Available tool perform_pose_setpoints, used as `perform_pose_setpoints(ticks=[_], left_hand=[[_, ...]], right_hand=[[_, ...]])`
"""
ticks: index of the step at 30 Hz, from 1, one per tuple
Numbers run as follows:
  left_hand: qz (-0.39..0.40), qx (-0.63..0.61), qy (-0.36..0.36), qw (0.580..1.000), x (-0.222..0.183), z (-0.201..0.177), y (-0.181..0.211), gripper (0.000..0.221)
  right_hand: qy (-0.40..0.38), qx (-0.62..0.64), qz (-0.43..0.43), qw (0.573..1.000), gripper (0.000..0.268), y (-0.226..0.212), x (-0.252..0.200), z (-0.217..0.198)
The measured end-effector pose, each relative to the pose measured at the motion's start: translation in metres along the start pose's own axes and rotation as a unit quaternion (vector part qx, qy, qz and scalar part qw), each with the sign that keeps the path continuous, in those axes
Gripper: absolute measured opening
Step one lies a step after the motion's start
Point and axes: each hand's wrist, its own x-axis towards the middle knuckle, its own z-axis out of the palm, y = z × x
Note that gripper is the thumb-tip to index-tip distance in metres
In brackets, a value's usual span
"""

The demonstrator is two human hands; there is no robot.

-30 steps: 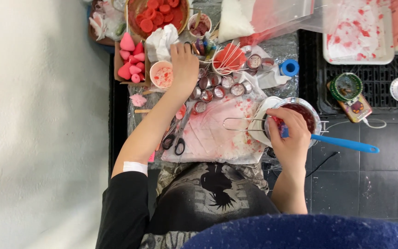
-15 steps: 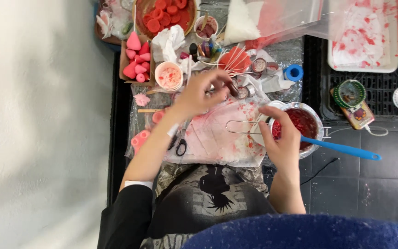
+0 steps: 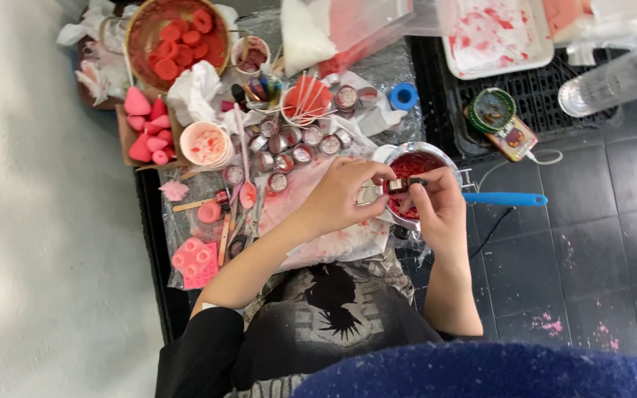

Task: Stirring red wax beads in a small metal pot with a spatula.

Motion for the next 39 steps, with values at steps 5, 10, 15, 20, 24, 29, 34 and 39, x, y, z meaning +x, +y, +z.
perform_pose_setpoints(ticks=[5, 10, 15, 20, 24, 29, 34, 39], left_hand=[[0.022, 0.059, 0.009, 0.998, 0.002, 0.019, -0.014, 0.031], [0.063, 0.073, -0.027, 0.995, -0.001, 0.036, -0.051, 0.033], [0.015, 0.015, -0.096, 0.995, 0.009, 0.028, -0.055, 0.033], [0.021, 0.090, -0.068, 0.993, 0.019, 0.032, -0.035, 0.035], [0.007, 0.108, -0.062, 0.992, 0.019, 0.037, -0.043, 0.035], [-0.020, 0.094, -0.073, 0.993, 0.026, 0.029, -0.027, 0.035], [-0.074, -0.026, -0.105, 0.991, 0.032, 0.025, -0.024, 0.033], [-0.205, -0.273, -0.215, 0.915, 0.031, 0.027, -0.046, 0.031]], right_hand=[[-0.001, -0.017, 0.020, 1.000, 0.010, 0.010, -0.003, -0.011], [-0.034, 0.020, 0.051, 0.998, 0.012, 0.014, -0.001, -0.022], [-0.112, -0.130, -0.021, 0.985, 0.024, -0.024, 0.005, -0.021], [0.016, -0.165, 0.063, 0.984, 0.020, -0.011, 0.008, -0.023], [-0.026, -0.121, -0.070, 0.990, 0.023, -0.019, 0.008, -0.027], [0.023, -0.157, 0.001, 0.987, 0.031, -0.034, 0.010, -0.020], [0.038, -0.202, -0.060, 0.977, 0.027, -0.025, 0.008, -0.029], [0.005, -0.263, -0.218, 0.940, 0.017, -0.035, 0.008, -0.029]])
